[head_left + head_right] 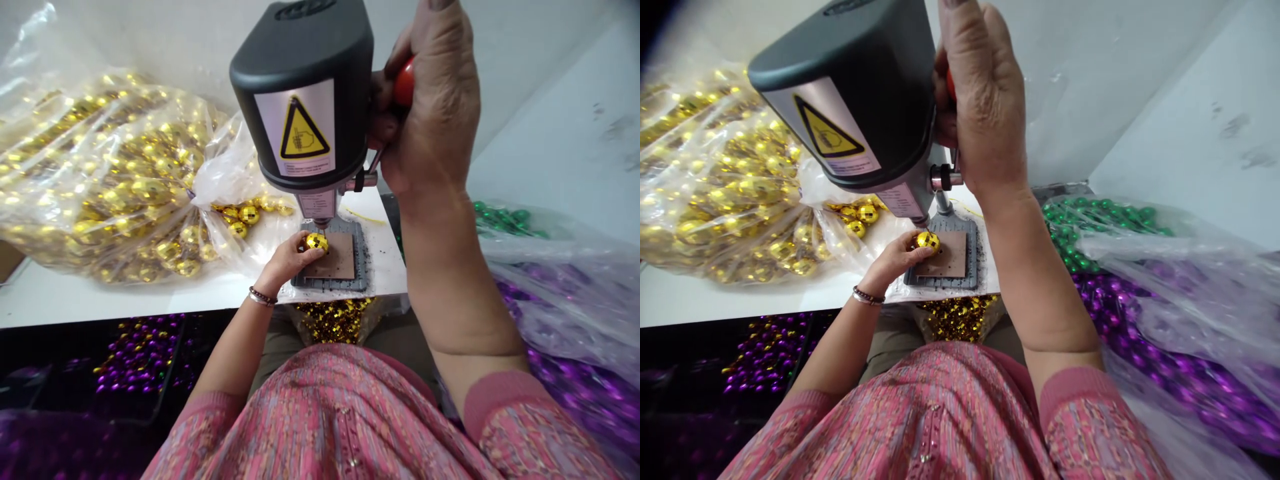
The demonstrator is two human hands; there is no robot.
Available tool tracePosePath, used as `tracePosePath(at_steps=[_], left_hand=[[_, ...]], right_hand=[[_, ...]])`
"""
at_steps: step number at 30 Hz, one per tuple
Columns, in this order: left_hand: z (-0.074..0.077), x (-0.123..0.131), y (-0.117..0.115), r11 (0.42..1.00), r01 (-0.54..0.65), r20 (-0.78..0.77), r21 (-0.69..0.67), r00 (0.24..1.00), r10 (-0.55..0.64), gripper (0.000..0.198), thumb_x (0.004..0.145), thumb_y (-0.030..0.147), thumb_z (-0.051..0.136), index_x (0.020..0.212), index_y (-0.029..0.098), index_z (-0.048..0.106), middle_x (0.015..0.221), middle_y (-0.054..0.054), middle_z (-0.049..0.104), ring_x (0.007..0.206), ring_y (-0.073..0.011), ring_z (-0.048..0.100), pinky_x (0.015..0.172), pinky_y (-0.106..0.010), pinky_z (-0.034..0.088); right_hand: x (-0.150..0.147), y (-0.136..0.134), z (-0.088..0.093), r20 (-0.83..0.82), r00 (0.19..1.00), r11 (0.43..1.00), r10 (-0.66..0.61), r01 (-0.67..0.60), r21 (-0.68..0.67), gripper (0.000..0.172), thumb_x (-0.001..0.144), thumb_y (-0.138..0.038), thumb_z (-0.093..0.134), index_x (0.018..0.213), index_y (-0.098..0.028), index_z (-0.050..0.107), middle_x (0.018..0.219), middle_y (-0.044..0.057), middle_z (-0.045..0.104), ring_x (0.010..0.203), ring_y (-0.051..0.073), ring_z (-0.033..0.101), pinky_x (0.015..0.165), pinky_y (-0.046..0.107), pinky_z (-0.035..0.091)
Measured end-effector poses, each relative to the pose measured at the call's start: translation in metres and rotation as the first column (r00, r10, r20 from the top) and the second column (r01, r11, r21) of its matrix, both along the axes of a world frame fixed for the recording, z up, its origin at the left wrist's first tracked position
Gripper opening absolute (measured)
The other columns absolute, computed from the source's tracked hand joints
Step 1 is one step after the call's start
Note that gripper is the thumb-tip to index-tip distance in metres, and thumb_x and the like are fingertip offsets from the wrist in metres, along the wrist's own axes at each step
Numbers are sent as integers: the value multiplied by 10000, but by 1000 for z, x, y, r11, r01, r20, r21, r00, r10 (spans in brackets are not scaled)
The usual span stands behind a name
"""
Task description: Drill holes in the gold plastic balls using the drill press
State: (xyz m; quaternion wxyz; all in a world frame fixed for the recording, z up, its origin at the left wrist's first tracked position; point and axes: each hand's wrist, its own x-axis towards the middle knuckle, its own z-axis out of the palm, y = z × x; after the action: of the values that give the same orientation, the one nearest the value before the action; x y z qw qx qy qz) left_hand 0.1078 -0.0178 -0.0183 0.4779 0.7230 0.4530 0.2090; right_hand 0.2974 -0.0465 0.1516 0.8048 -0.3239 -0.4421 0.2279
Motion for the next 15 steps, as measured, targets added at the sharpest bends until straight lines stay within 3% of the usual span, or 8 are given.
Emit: tracePosePath(at_steps=[6, 10, 15], left_hand=[[10, 10, -10, 994, 23, -175, 108, 985, -3, 592, 758, 386, 786, 1298, 191, 639, 1060, -60, 757, 883, -190, 677, 809, -300, 535], [14, 20, -15, 971, 105, -256, 214, 965, -48, 631, 740, 309, 798, 1337, 175, 641, 1158, -94, 751, 989, -224, 688, 907, -320, 531], [7, 23, -14, 983, 99, -258, 156, 965, -57, 708, 746, 314, 795, 1411, 168, 599, 1153, -92, 758, 1046, -244, 695, 937, -333, 528]], right_hand=[[-2, -1, -1, -12, 1000, 1000, 8, -8, 19, 710, 694, -924, 388, 755, -220, 312, 530, -103, 317, 390, -7, 291, 342, 149, 166], [-2, 1, -2, 5, 1000, 1000, -14, 14, 16, 703, 709, -922, 358, 759, -224, 303, 541, -100, 317, 389, -7, 286, 340, 147, 168], [3, -1, -1, 39, 999, 1000, -6, 6, -9, 677, 737, -892, 389, 767, -221, 303, 558, -98, 322, 422, -12, 312, 355, 137, 191]])
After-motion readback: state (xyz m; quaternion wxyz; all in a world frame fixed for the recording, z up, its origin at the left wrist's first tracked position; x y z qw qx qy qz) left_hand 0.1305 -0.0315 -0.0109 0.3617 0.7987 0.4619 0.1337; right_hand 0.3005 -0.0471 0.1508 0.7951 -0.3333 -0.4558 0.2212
